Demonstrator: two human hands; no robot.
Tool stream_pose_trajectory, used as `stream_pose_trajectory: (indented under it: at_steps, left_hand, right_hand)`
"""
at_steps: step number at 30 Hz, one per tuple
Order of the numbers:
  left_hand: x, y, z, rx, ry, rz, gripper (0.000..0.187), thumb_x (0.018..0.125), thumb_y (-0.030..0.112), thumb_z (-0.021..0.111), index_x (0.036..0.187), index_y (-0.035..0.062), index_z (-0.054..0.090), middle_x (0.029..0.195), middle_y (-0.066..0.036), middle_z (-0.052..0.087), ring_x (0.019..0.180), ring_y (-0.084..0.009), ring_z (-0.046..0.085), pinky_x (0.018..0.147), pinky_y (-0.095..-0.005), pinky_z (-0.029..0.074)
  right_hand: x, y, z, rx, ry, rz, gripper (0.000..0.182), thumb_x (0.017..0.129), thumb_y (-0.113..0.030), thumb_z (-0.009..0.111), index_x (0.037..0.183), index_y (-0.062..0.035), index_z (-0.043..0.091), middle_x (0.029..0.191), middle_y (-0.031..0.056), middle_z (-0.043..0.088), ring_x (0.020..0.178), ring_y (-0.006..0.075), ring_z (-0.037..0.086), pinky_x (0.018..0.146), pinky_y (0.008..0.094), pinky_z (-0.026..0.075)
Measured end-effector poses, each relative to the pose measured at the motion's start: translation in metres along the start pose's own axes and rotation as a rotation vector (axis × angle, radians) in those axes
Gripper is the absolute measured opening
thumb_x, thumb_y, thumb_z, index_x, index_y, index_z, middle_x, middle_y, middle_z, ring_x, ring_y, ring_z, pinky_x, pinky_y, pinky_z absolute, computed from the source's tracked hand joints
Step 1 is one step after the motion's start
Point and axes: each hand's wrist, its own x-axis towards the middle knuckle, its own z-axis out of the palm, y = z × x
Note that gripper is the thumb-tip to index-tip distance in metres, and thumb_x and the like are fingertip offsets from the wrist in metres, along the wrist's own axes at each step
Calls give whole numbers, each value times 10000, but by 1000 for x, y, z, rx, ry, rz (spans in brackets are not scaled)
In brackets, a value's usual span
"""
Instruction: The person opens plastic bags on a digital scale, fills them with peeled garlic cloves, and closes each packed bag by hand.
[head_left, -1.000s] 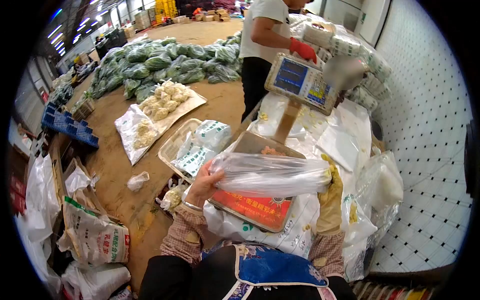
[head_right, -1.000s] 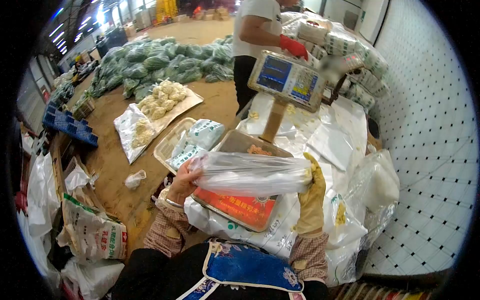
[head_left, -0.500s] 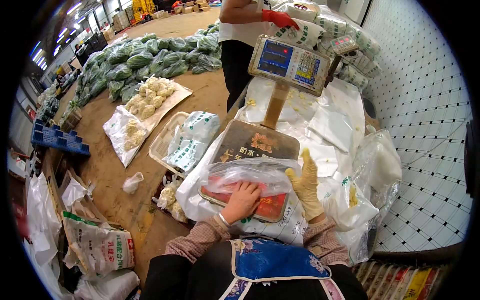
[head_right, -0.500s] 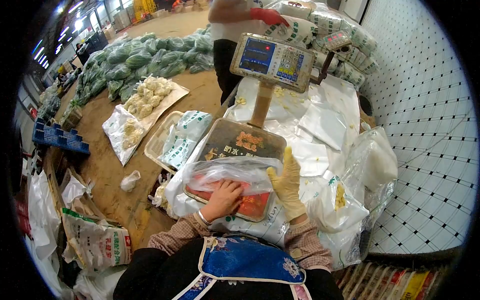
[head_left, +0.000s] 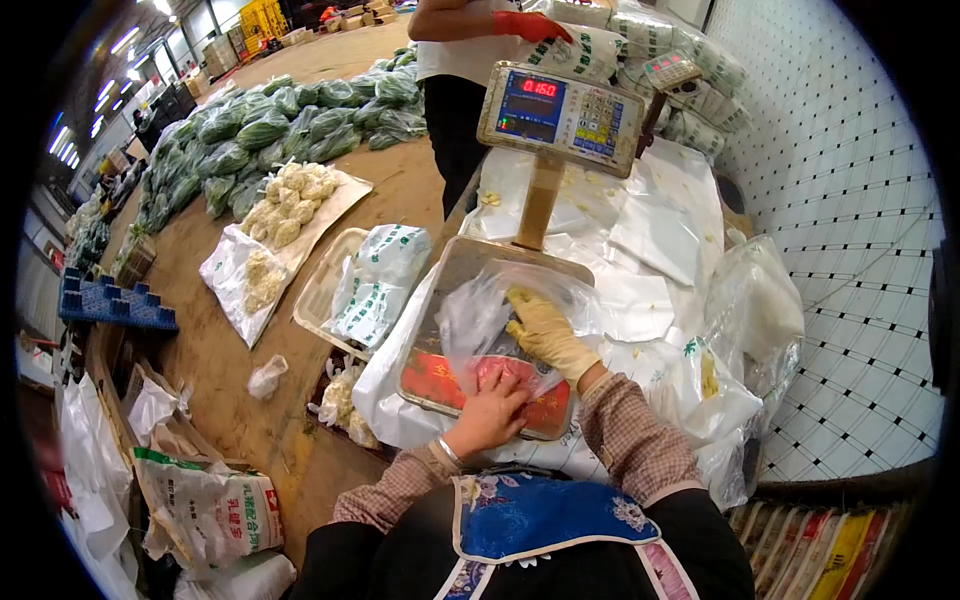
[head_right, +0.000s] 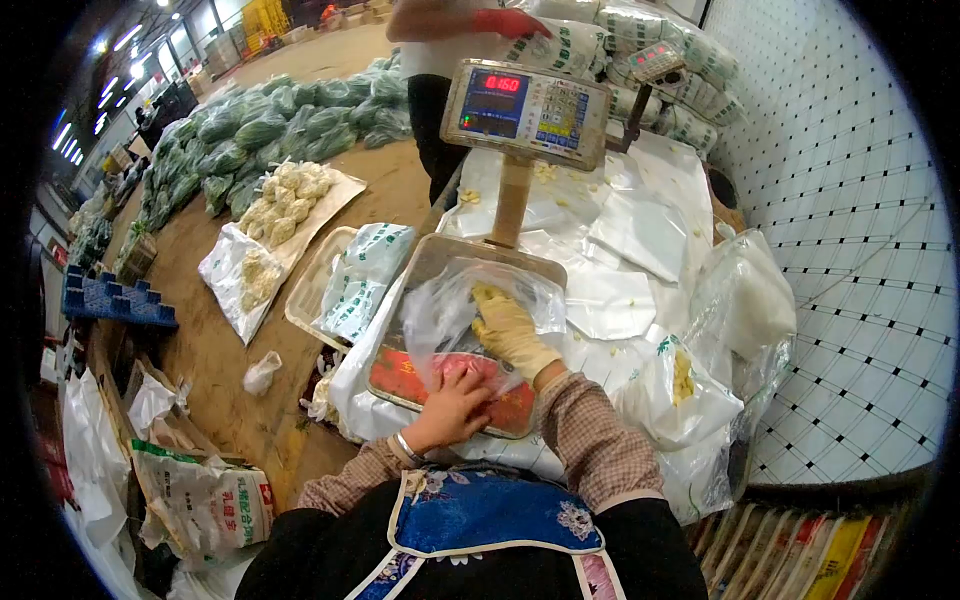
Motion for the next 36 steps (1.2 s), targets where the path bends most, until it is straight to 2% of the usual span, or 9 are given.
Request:
stream_pose_trajectory:
  at_steps: [2, 8, 15, 19, 22, 25, 28, 33, 36]
  left_hand:
    - [11, -6, 0, -418, 121, -92, 351, 690, 158, 613, 1014, 55, 525, 1087, -149, 482, 1008, -342, 465, 849, -430, 380]
    - [27, 3, -29, -338, 199, -93, 251, 699, 45, 592, 943, 9, 547, 1008, -165, 531, 939, -328, 508, 795, -378, 421]
    - [18, 42, -21, -576, 170, -21, 169, 714, 1, 581, 881, 21, 571, 936, -131, 580, 848, -304, 554, 754, -369, 432]
    - [22, 57, -5, -635, 121, 111, 140, 719, 0, 583, 858, 17, 568, 909, -127, 578, 808, -282, 573, 693, -333, 459]
    - [23, 69, -3, -686, 41, 54, 125, 731, -2, 577, 854, 9, 564, 911, -131, 571, 810, -275, 574, 669, -312, 466]
    - [24, 77, 2, -727, 38, 77, 120, 739, -6, 568, 857, 7, 561, 909, -133, 565, 803, -273, 574, 673, -305, 465]
    - [17, 81, 12, -732, -19, 72, 144, 745, 4, 564, 889, 13, 554, 932, -136, 555, 835, -283, 565, 705, -318, 461]
    - [16, 85, 18, -744, -124, 86, 165, 764, 52, 596, 925, 34, 562, 978, -133, 542, 903, -286, 540, 755, -320, 445]
    - [29, 82, 19, -849, -236, 15, 423, 739, 113, 643, 1114, 23, 471, 1119, -139, 490, 1020, -261, 492, 834, -326, 422]
  right_hand:
    - [-1, 12, 25, -111, 155, -195, 467, 762, -190, 524, 1177, -2, 425, 1141, 231, 473, 1056, 368, 453, 909, 395, 358]
    - [-76, -29, -63, 261, 174, -224, 360, 797, -182, 528, 1114, -14, 488, 1048, 163, 557, 993, 309, 514, 872, 365, 401]
    - [-240, 57, -187, 79, 946, 469, 560, 755, -242, 652, 1230, -57, 420, 1187, 133, 488, 1074, 228, 481, 910, 332, 398]
    - [-300, 111, -155, 410, 814, 615, 644, 723, -292, 681, 1255, -76, 389, 1192, 141, 469, 1090, 217, 463, 925, 307, 384]
    - [-297, 131, -130, 644, 824, 428, 547, 725, -314, 682, 1164, -62, 473, 1047, 118, 551, 954, 213, 538, 792, 294, 447]
    - [-287, 160, -108, 496, 719, 734, 418, 759, -335, 649, 1024, -32, 536, 814, 101, 585, 713, 197, 550, 616, 303, 444]
    - [-272, 170, -96, 170, 891, 508, 335, 820, -334, 580, 896, -10, 542, 624, 107, 473, 552, 137, 410, 517, 303, 377]
    - [-243, 99, -129, 260, 804, 361, 317, 835, -319, 566, 808, -4, 535, 593, 69, 449, 545, 125, 404, 492, 288, 351]
    - [-232, 68, -149, 344, 709, 261, 291, 840, -292, 568, 760, -15, 529, 572, 33, 433, 541, 103, 391, 481, 264, 328]
